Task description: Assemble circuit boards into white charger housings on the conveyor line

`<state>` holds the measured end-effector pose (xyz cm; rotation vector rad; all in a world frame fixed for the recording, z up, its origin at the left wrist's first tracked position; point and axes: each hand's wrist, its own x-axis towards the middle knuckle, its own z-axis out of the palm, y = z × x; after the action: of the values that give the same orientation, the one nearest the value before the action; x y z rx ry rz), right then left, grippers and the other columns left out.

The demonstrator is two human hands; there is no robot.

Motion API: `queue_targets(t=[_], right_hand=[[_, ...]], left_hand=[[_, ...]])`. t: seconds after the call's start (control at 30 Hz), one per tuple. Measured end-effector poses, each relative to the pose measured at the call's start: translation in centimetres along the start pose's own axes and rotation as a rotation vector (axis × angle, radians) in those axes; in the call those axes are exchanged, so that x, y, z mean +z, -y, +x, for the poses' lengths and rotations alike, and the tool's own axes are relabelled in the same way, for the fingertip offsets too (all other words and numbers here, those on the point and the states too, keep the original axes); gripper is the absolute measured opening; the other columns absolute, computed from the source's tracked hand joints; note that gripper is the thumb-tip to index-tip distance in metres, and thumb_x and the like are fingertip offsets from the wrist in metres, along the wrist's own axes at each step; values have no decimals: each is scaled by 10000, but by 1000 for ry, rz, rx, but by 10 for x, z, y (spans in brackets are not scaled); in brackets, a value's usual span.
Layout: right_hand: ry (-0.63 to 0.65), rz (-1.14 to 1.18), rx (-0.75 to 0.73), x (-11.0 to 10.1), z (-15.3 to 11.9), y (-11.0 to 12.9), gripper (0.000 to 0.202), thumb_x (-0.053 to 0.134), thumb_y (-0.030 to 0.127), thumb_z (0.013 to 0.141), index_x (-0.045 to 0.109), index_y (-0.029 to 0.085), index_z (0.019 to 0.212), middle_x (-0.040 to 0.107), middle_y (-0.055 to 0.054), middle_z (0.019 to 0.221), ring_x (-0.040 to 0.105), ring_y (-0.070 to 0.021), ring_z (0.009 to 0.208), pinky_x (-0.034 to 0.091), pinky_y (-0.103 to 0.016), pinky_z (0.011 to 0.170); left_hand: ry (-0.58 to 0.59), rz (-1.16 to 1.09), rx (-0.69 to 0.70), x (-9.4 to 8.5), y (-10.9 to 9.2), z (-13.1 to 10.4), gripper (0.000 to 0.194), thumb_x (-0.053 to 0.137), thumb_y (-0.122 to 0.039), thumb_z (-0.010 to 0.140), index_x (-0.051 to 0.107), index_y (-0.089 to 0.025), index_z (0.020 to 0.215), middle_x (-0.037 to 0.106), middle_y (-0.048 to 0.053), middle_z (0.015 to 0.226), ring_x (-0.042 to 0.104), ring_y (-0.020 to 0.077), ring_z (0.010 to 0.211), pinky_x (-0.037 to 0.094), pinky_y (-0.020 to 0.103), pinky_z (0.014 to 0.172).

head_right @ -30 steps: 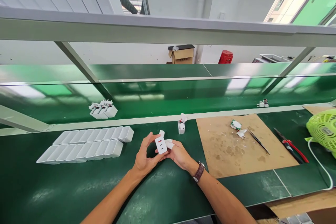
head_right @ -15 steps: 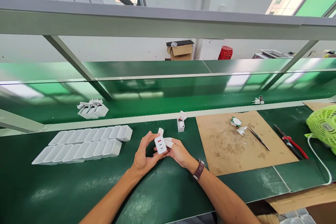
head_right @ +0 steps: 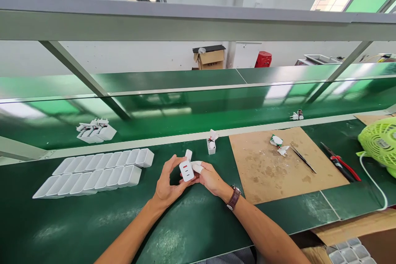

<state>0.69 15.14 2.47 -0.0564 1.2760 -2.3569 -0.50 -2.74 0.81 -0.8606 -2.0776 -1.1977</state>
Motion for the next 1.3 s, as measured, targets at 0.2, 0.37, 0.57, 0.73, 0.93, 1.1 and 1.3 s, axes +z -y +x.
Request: queue_targets(t=[0.2, 0.37, 0.57, 0.73, 0.93, 1.1, 1.3], right_hand=[[-91, -109, -99, -6, 2, -6, 595, 776, 666, 831, 701, 144, 1106, 722, -95, 945, 696, -258, 831, 584, -462, 854], [-169, -400, -355, -5, -1, -3, 459, 634, 611, 971, 709, 220, 1199, 673, -95, 1177, 643, -250, 988, 568, -413, 903], [-158, -615, -419, -7, -3, -6, 367, 546, 469, 1047, 676, 250, 1312, 618, -91, 1184, 614, -240, 1077, 547, -377, 925], [-173, -796, -656, -6, -9, -2, 281, 477, 339, 1086, 653, 227, 1275, 624, -101, 1201, 611, -223, 1066, 517, -376, 948], [73, -1291, -995, -6, -13, -13, 276, 423, 272, 1085, 656, 180, 1199, 673, -114, 1021, 634, -223, 896, 538, -343, 798], [125, -1543, -1040, -10, -8, -33, 286, 478, 356, 1072, 692, 194, 1172, 695, -68, 933, 653, -211, 791, 534, -326, 734], [146, -1716, -939, -14, -10, -30, 241, 597, 367, 1035, 708, 202, 1172, 701, -29, 881, 671, -193, 777, 518, -308, 730]], left_hand=[[12, 16, -57, -1, 3, 0, 914, 802, -287, 901, 244, -243, 1623, 679, 156, 1259, 672, 316, 1137, 563, 553, 985], [59, 109, -174, -2, 12, -2, 854, 777, -378, 914, 286, -240, 1600, 675, 149, 1247, 610, 346, 1179, 533, 585, 990], [187, 47, -349, -1, 21, -6, 782, 770, -469, 895, 377, -266, 1539, 658, 129, 1257, 610, 315, 1123, 581, 507, 906], [147, -36, -544, -2, 25, -6, 802, 777, -527, 850, 399, -260, 1505, 663, 112, 1259, 662, 249, 943, 590, 501, 897], [92, -112, -706, -3, 32, -4, 892, 800, -613, 777, 419, -231, 1488, 635, 174, 1337, 708, 311, 1032, 581, 576, 954], [126, -159, -686, 11, 37, 16, 897, 830, -563, 765, 416, -227, 1485, 621, 184, 1360, 705, 318, 1074, 566, 588, 1003], [153, -246, -640, 57, 55, 46, 858, 840, -485, 767, 412, -195, 1452, 622, 196, 1347, 699, 300, 1103, 567, 554, 1020]])
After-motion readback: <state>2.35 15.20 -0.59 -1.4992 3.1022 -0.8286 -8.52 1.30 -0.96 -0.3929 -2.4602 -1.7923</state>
